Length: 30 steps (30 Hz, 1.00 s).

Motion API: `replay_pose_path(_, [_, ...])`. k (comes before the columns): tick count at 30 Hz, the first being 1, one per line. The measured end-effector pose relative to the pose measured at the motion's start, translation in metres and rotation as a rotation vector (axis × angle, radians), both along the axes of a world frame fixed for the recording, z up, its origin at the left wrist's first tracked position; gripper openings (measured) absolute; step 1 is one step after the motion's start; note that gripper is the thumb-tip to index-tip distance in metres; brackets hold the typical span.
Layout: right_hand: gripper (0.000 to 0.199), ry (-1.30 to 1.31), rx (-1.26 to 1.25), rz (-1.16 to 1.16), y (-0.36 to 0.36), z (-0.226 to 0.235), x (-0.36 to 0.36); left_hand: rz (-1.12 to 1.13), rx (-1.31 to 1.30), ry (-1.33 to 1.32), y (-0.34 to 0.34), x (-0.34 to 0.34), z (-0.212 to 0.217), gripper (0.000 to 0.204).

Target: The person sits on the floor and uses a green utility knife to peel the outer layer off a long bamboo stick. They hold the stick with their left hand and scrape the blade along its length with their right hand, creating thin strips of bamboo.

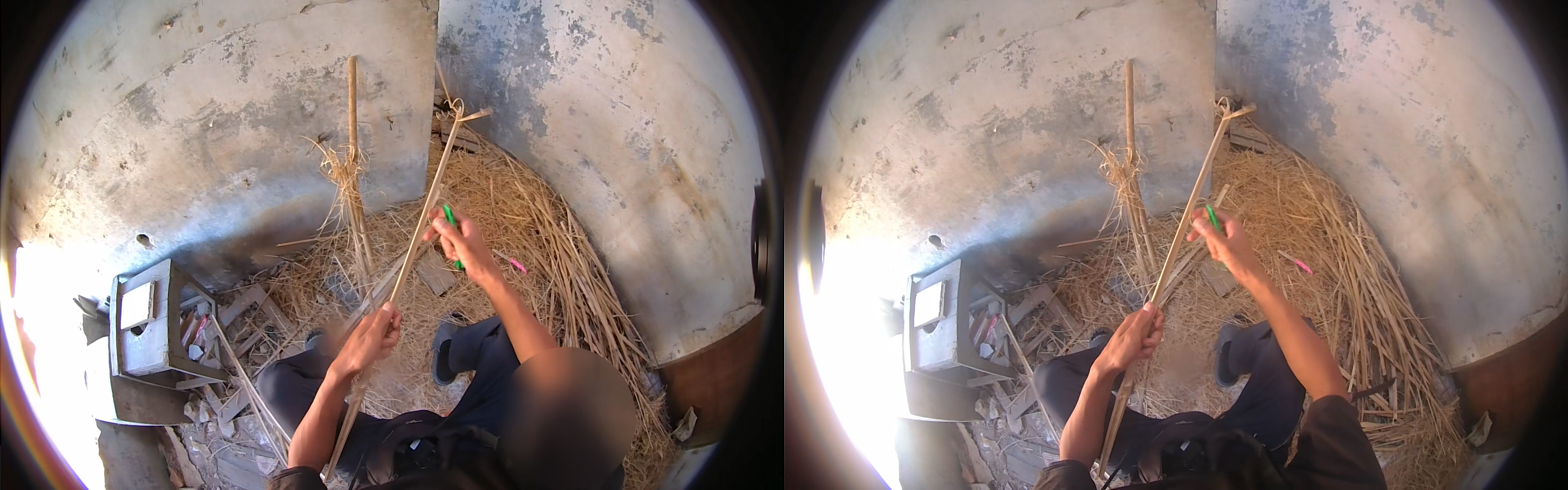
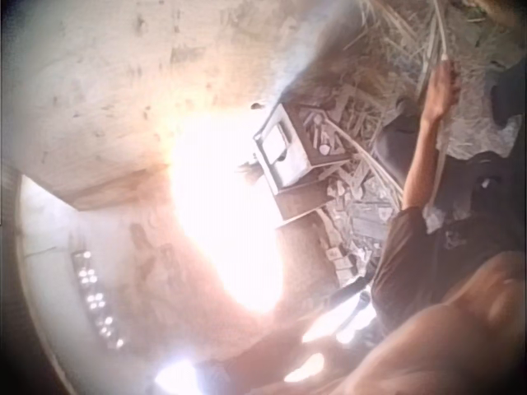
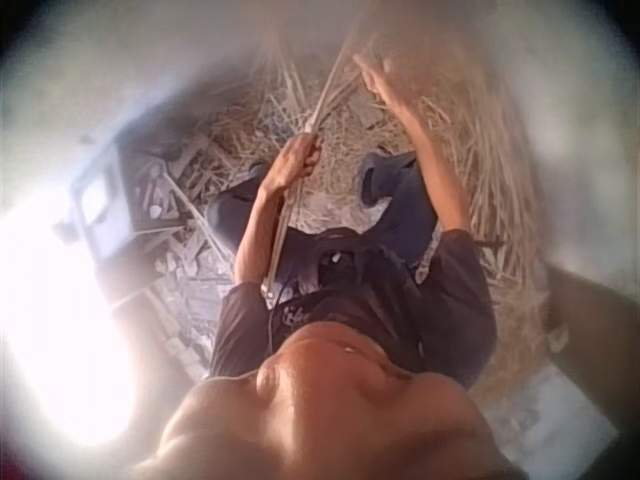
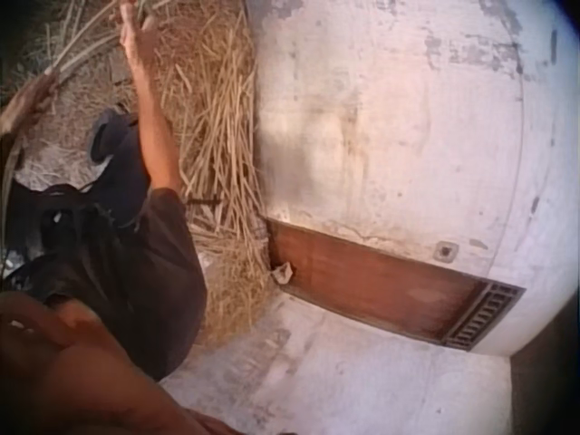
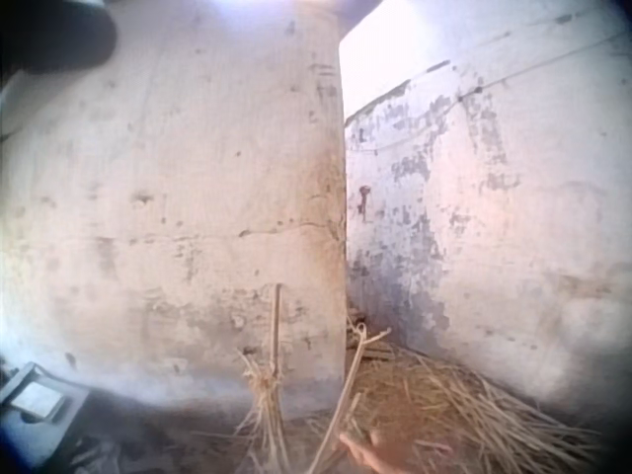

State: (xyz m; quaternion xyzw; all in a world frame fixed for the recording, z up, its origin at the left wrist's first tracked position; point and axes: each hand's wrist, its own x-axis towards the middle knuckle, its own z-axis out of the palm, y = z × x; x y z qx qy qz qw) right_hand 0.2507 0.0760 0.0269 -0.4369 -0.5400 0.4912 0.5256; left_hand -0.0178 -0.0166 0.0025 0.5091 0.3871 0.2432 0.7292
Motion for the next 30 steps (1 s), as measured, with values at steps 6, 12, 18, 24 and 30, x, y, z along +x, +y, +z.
replay_pose_path(6, [0.046,-0.046,-0.083,0.016,-0.016,0.007,-0.030,0.090,0.065,-0.044,-0.002,0.009,0.009,0.053])
replay_pose_path(12, [0.041,-0.112,0.012,0.106,-0.016,-0.005,-0.033,0.082,-0.133,-0.267,0.005,0.015,0.004,0.045])
replay_pose_path(18, [0.034,-0.633,0.255,0.012,-0.023,0.005,-0.027,0.164,-0.061,-0.149,0.008,0.009,-0.011,0.036])
replay_pose_path(24, [0.032,-0.852,0.547,0.103,-0.032,-0.005,-0.038,0.258,0.269,0.016,0.006,0.012,-0.028,0.029])
replay_pose_path(30, [0.029,-0.938,0.569,0.076,-0.031,-0.006,-0.043,0.358,0.613,0.356,0.002,0.014,-0.020,0.021])
